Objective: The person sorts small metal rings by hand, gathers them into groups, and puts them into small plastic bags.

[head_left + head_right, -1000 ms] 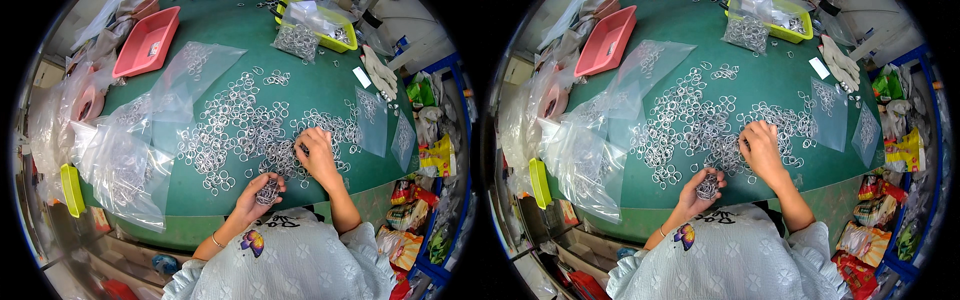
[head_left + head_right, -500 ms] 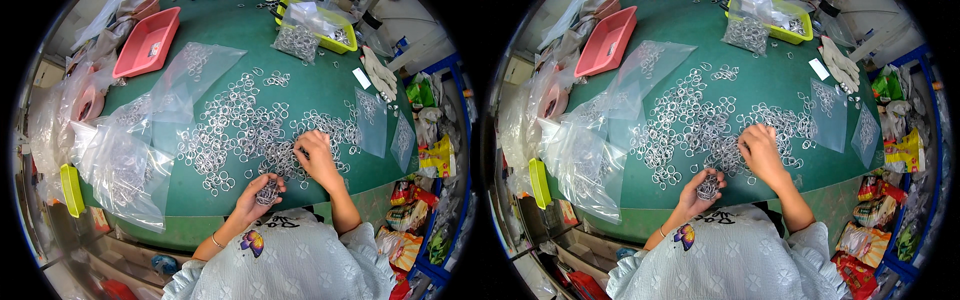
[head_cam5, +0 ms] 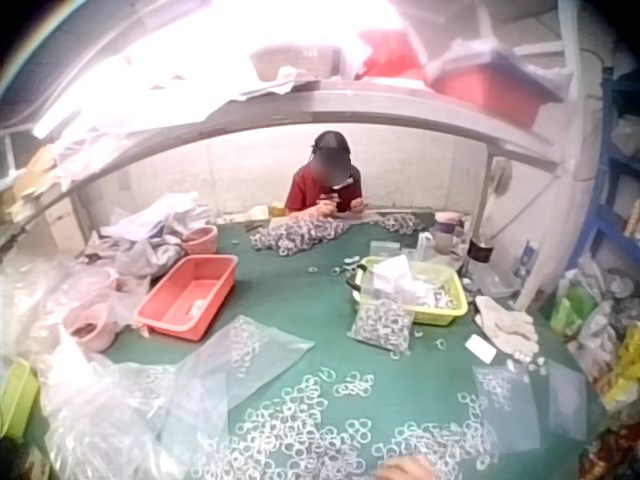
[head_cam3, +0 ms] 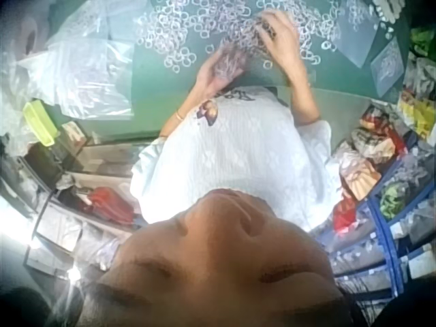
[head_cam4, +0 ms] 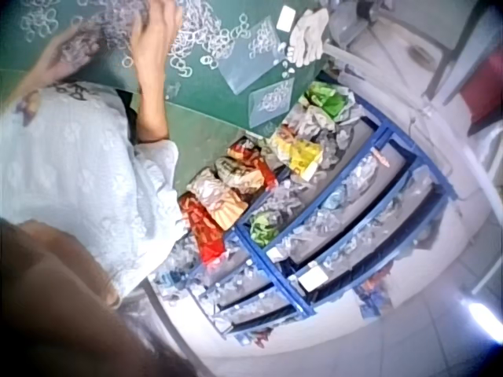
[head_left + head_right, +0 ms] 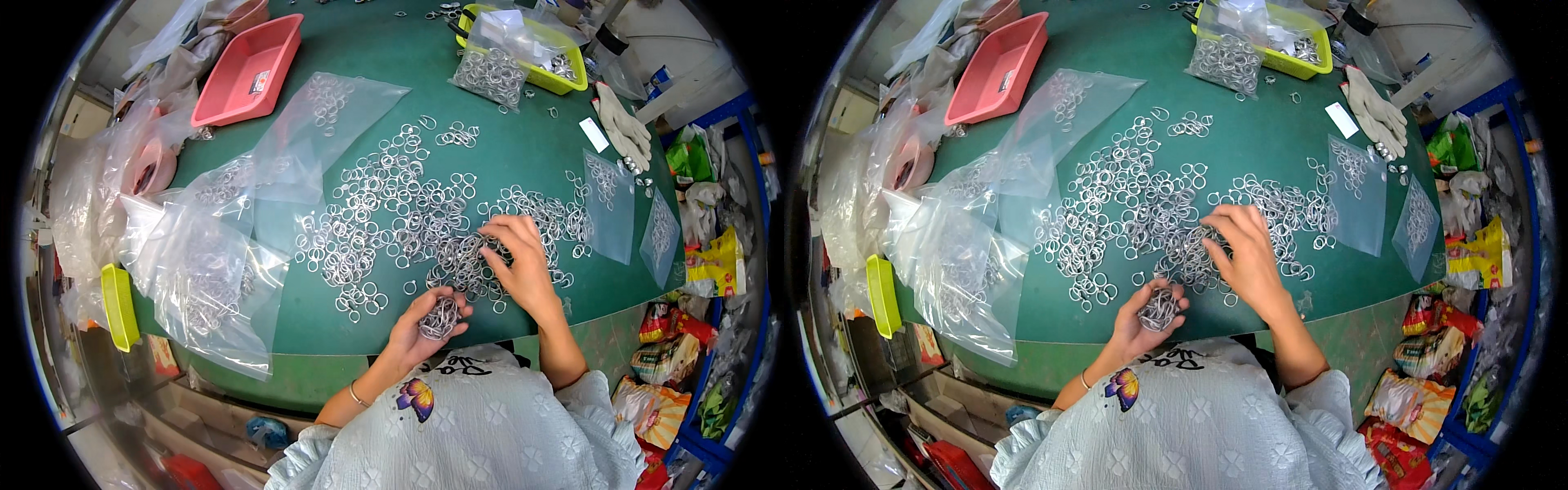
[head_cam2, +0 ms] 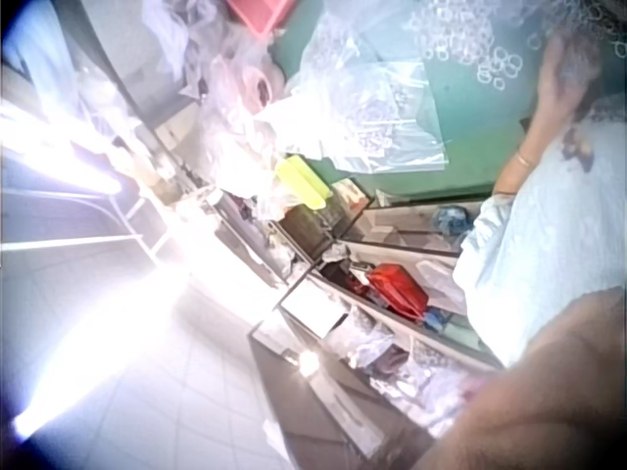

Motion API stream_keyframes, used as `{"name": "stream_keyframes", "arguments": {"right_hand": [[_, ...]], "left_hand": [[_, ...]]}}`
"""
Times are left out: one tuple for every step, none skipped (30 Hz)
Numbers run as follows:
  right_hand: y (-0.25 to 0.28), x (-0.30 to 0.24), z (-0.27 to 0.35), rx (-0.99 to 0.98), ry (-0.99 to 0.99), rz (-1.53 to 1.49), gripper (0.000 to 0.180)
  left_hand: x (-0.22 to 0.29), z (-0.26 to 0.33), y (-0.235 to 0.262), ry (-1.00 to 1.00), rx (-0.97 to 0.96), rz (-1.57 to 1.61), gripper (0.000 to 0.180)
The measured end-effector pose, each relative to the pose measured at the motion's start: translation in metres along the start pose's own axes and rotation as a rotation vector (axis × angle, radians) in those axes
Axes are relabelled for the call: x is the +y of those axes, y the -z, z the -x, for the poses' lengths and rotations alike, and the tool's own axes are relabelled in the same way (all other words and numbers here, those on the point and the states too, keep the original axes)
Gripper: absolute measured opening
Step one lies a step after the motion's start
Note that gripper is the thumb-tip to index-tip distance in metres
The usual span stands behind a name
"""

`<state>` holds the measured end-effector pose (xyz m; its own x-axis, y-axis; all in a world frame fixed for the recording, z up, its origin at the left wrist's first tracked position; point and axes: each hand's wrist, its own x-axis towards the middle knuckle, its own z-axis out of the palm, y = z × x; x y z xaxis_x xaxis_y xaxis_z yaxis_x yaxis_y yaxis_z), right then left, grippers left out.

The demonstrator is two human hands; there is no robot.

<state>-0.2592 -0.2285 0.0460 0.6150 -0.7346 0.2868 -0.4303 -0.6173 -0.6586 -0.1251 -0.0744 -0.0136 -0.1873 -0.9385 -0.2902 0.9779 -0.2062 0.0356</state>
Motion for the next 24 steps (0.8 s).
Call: {"name": "stream_keyframes", "arguments": {"right_hand": [[-0.002,0.002,0.000,-0.039,0.037,0.049,0.022],[-0.007,0.006,0.002,-0.079,0.073,0.097,0.022],[-0.011,0.010,0.003,-0.118,0.109,0.146,0.023],[-0.015,0.015,0.003,-0.116,0.112,0.153,0.020],[-0.014,0.019,0.004,-0.087,0.085,0.121,0.019],[-0.011,0.021,0.005,-0.057,0.058,0.088,0.017],[-0.010,0.020,0.004,-0.030,0.030,0.053,0.016],[-0.004,0.017,0.001,0.025,0.047,0.063,0.012],[-0.002,0.015,0.000,0.011,-0.031,-0.061,0.011],[0.000,0.012,0.000,0.000,-0.111,-0.182,0.011],[0.002,0.010,0.000,-0.012,-0.190,-0.303,0.010],[0.004,0.006,0.003,-0.077,-0.215,-0.412,0.010],[0.006,0.002,0.008,-0.143,-0.238,-0.522,0.010],[0.007,-0.004,0.013,-0.210,-0.261,-0.631,0.010],[0.009,-0.009,0.015,-0.278,-0.283,-0.740,0.010],[0.016,-0.019,0.012,-0.456,-0.263,-0.751,0.016],[0.013,-0.021,0.011,-0.419,-0.188,-0.645,0.018],[0.010,-0.023,0.010,-0.381,-0.113,-0.540,0.020],[0.008,-0.025,0.009,-0.343,-0.039,-0.433,0.022],[0.006,-0.025,0.008,-0.238,-0.109,-0.306,0.026],[0.004,-0.022,0.005,-0.180,-0.106,-0.271,0.026],[-0.001,-0.016,0.001,-0.125,-0.102,-0.239,0.027],[-0.005,-0.009,-0.003,-0.067,-0.100,-0.204,0.028],[-0.013,-0.006,-0.008,-0.009,0.085,-0.094,0.029]], "left_hand": [[0.000,-0.001,0.002,0.014,-0.082,0.018,0.029],[0.000,-0.001,0.003,0.027,-0.164,0.036,0.029],[-0.001,-0.002,0.002,0.035,-0.159,0.014,0.029],[-0.002,-0.001,-0.002,0.035,-0.155,-0.009,0.029],[-0.002,-0.001,-0.004,0.036,-0.150,-0.033,0.029],[-0.002,-0.001,-0.006,0.037,-0.132,-0.036,0.028],[-0.002,0.000,-0.007,0.036,-0.111,-0.038,0.028],[-0.002,0.001,-0.007,0.037,-0.091,-0.041,0.027],[-0.002,0.001,-0.006,0.027,-0.071,-0.023,0.027],[-0.003,-0.001,-0.004,0.021,-0.054,-0.004,0.027],[-0.003,-0.001,-0.002,0.014,-0.036,0.014,0.027],[-0.003,-0.001,-0.001,0.024,0.016,-0.001,0.029],[-0.002,-0.001,-0.001,0.032,0.069,-0.016,0.031],[-0.001,-0.001,-0.003,0.040,0.122,-0.031,0.032],[-0.001,-0.002,-0.007,0.040,0.184,-0.018,0.033],[0.000,-0.002,-0.022,0.039,0.248,-0.006,0.034],[0.001,-0.002,-0.030,0.038,0.312,0.007,0.035],[0.001,-0.002,-0.028,0.033,0.266,-0.014,0.034],[0.000,-0.002,-0.024,0.028,0.219,-0.035,0.033],[-0.001,-0.001,-0.019,0.022,0.173,-0.056,0.033],[-0.001,0.000,-0.011,0.028,0.099,-0.070,0.032],[-0.001,0.000,-0.001,0.030,0.027,-0.085,0.031],[-0.001,0.000,0.001,0.036,-0.047,-0.099,0.030],[-0.001,0.001,-0.001,0.065,-0.044,-0.043,0.026]]}}
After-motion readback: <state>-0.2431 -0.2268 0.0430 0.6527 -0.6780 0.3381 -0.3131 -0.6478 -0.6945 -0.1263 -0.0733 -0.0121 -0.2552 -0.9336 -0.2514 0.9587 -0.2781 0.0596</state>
